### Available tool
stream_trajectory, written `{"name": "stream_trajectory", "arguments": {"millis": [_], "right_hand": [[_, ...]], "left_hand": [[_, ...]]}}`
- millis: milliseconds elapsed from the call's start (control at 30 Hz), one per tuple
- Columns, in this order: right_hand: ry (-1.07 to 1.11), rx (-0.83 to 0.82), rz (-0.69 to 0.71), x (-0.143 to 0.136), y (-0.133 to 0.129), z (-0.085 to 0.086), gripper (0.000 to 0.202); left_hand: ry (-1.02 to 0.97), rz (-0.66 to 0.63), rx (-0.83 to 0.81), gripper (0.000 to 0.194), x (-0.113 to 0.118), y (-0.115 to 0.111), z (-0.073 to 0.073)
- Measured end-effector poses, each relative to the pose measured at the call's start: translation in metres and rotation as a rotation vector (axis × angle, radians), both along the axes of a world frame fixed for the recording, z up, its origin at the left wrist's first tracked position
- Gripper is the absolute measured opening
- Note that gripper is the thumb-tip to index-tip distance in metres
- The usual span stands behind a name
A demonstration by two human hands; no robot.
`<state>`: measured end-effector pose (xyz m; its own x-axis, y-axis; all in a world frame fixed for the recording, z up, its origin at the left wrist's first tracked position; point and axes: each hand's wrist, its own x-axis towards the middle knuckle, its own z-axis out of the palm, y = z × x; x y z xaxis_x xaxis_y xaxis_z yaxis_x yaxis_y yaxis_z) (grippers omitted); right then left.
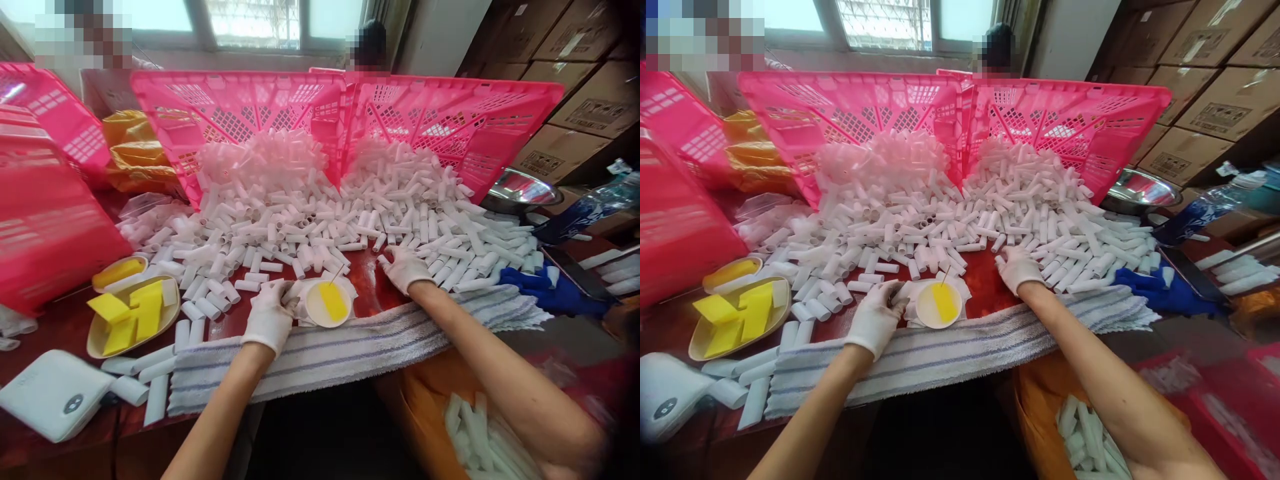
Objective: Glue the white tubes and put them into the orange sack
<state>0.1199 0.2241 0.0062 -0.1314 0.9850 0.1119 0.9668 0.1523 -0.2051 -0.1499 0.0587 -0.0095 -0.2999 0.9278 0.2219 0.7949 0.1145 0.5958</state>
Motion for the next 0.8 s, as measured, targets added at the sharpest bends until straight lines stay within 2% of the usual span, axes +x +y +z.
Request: {"name": "stream_trajectory", "arguments": {"millis": [100, 167, 267, 367, 433, 500, 567, 633, 733, 800], "right_hand": [[-0.011, 0.049, -0.083, 0.013, -0.014, 0.005, 0.04], [0.006, -0.002, -0.144, 0.018, -0.022, 0.003, 0.043], [0.074, -0.081, -0.063, 0.011, -0.035, -0.01, 0.047], [0.107, -0.01, 0.066, -0.002, -0.048, -0.026, 0.034], [0.17, 0.044, 0.073, -0.006, -0.054, -0.032, 0.03], [0.364, 0.025, 0.063, -0.004, -0.06, -0.032, 0.032], [0.663, -0.071, 0.115, 0.001, -0.069, -0.026, 0.037], [0.904, -0.24, 0.215, 0.004, -0.082, -0.018, 0.044], [1.011, -0.498, 0.303, -0.002, -0.099, -0.008, 0.055], [1.031, -0.554, 0.303, -0.014, -0.103, -0.007, 0.057]], "left_hand": [[-0.055, 0.015, 0.0, 0.033, 0.0, -0.002, -0.01], [-0.04, 0.026, -0.011, 0.033, 0.001, -0.001, -0.014], [-0.018, 0.058, 0.008, 0.034, 0.003, 0.001, -0.017], [0.046, 0.086, 0.012, 0.036, 0.004, 0.001, -0.016], [0.1, 0.088, 0.001, 0.036, 0.004, 0.0, -0.017], [0.134, 0.067, 0.009, 0.036, 0.003, 0.0, -0.018], [0.145, 0.03, 0.042, 0.034, 0.002, 0.0, -0.02], [0.134, -0.009, 0.087, 0.033, 0.001, 0.0, -0.021], [0.074, -0.021, 0.139, 0.034, -0.001, 0.0, -0.02], [0.055, -0.017, 0.15, 0.035, -0.001, 0.0, -0.019]]}}
